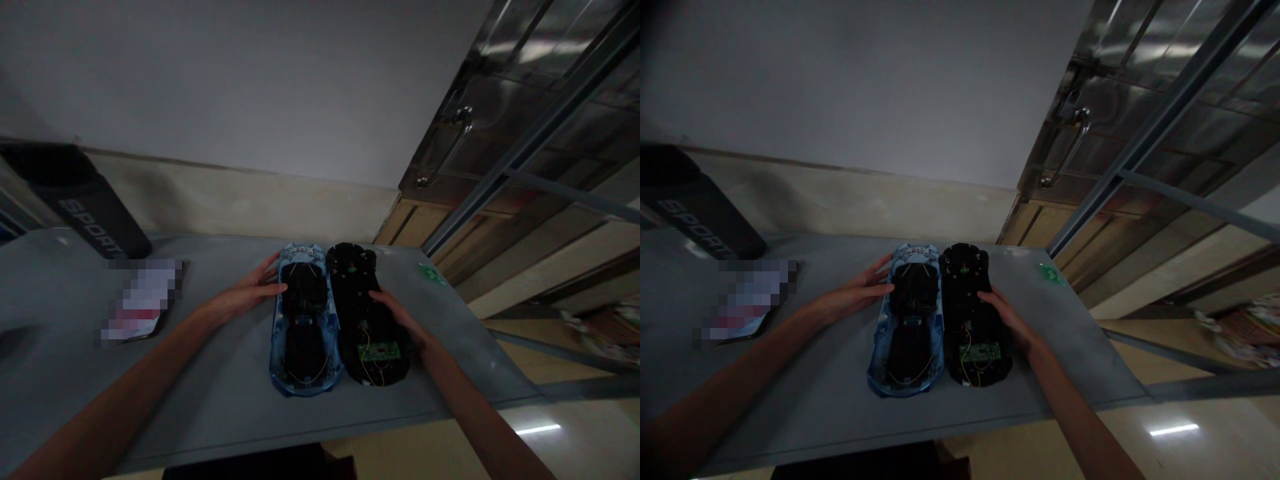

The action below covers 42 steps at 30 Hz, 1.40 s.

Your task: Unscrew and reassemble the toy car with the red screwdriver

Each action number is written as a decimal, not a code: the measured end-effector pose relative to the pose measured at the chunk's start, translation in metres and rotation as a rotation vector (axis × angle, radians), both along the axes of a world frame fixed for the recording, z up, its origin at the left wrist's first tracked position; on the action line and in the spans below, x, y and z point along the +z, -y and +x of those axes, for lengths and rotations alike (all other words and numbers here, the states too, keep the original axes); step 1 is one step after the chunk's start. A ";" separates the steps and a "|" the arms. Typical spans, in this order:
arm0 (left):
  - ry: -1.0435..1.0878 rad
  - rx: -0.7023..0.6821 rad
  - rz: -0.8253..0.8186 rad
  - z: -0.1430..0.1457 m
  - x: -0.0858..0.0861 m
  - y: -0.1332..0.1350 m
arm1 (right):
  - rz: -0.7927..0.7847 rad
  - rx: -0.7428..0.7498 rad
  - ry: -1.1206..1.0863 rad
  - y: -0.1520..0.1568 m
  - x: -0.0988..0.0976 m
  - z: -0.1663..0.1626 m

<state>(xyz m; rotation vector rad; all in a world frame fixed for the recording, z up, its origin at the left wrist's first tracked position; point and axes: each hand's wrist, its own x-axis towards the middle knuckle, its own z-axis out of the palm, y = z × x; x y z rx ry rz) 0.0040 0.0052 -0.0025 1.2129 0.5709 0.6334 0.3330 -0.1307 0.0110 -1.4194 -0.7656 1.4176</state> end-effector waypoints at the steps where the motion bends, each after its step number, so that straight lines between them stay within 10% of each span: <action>1: -0.001 0.007 -0.004 0.000 0.000 0.000 | 0.007 0.004 -0.003 0.000 0.000 0.000; 42: -0.018 0.020 -0.015 0.000 0.003 0.001 | -0.026 -0.013 -0.003 0.001 0.005 -0.003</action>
